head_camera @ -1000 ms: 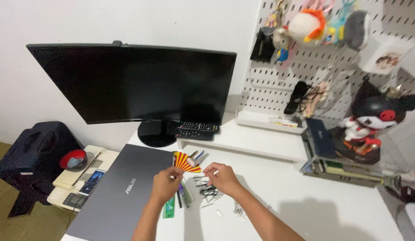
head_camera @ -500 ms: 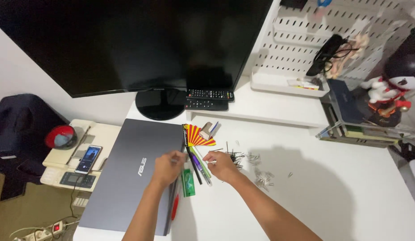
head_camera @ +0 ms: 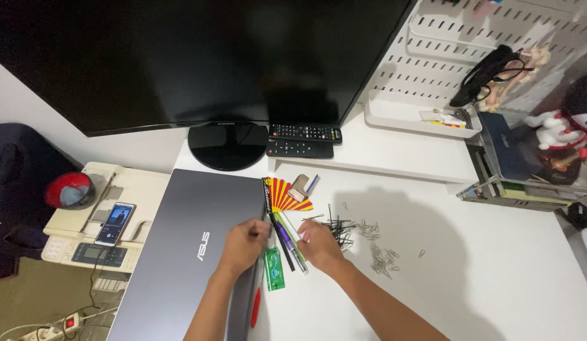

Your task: Organize various office and art supplies by putting them away into a drawer and onto a pegboard storage system.

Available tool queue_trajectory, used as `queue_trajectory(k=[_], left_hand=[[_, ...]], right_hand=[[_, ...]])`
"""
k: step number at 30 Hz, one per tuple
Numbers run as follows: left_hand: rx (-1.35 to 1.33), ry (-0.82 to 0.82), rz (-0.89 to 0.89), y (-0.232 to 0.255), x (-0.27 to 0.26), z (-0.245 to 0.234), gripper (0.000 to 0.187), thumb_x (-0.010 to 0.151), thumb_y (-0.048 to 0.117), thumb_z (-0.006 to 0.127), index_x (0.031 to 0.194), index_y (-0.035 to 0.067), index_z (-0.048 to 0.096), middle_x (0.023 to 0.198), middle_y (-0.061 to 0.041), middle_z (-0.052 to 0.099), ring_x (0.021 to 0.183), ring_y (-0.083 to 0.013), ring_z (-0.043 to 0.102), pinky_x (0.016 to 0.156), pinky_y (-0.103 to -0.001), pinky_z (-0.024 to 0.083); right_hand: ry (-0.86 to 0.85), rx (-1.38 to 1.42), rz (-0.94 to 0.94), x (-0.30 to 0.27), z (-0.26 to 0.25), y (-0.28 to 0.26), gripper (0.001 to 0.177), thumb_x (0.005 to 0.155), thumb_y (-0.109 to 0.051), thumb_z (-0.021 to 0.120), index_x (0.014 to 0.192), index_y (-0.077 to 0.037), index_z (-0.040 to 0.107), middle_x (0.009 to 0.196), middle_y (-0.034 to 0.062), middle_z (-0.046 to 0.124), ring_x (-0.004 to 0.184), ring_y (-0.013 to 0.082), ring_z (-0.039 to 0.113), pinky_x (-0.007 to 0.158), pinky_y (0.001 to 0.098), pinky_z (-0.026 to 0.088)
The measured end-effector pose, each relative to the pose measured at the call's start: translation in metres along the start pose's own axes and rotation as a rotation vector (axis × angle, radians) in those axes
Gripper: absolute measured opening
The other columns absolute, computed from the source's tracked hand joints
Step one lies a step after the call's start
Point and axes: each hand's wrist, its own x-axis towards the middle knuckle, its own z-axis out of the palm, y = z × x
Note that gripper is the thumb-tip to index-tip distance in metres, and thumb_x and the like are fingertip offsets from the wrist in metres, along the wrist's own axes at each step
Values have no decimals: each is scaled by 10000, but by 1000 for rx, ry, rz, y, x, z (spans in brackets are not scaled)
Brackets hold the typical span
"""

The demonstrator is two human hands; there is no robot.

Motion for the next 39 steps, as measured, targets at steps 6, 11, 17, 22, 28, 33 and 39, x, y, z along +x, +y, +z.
queue_trajectory(k=[6, 11, 17, 22, 28, 33, 39], left_hand=[[-75, -11, 9, -5, 4, 9, 183, 852, -8, 641, 1007, -6, 739, 886, -88, 782, 738, -165, 780, 680, -271, 628], [-140, -92, -126, 13, -2, 12, 173, 899, -12, 603, 1036, -5, 709, 877, -86, 745, 688, -169, 782, 564, -300, 618], [-251, -81, -120, 30, 9, 38, 283, 887, 60, 684, 1160, -7, 648, 883, -120, 737, 676, -191, 754, 549, -315, 649], [-331, -112, -220, 88, 22, 61, 480, 882, 180, 767, 1250, -15, 528, 952, -135, 737, 671, -230, 761, 510, -362, 613], [-355, -285, 2, 177, 42, 86, 343, 930, 184, 666, 1205, -17, 630, 993, -134, 776, 711, -181, 752, 534, -300, 603], [-486, -369, 276, 293, 42, 116, 246, 968, 107, 610, 1168, -30, 647, 992, -160, 792, 714, -169, 750, 656, -294, 653], [-250, -366, 481, 435, 30, 181, 235, 981, 163, 607, 1104, -15, 698, 926, -98, 812, 682, -131, 744, 621, -291, 638]], right_hand=[[-81, -185, -51, 2, 2, 12, 324, 723, -210, 817, 930, -1, 683, 973, 211, 718, 970, 321, 708, 895, 382, 567], [-192, -216, 104, -1, -19, 16, 367, 731, -285, 805, 953, -13, 698, 960, 192, 726, 903, 309, 726, 818, 382, 583], [-298, -208, 57, -21, -65, 27, 361, 725, -306, 776, 879, 17, 729, 791, 188, 734, 735, 284, 726, 696, 372, 582], [-194, -145, -11, -44, -133, 19, 376, 677, -305, 807, 880, -3, 711, 777, 172, 717, 709, 278, 699, 672, 390, 567], [-258, -241, -228, -61, -220, 12, 363, 714, -291, 781, 899, -12, 639, 770, 137, 690, 699, 271, 673, 649, 401, 560], [-141, -147, -446, -80, -312, 10, 247, 798, -222, 693, 898, -8, 619, 717, 135, 667, 636, 256, 667, 612, 382, 544], [-11, 36, -486, -81, -418, 34, 216, 959, -180, 534, 899, 7, 624, 822, 86, 698, 637, 196, 744, 601, 366, 623]])
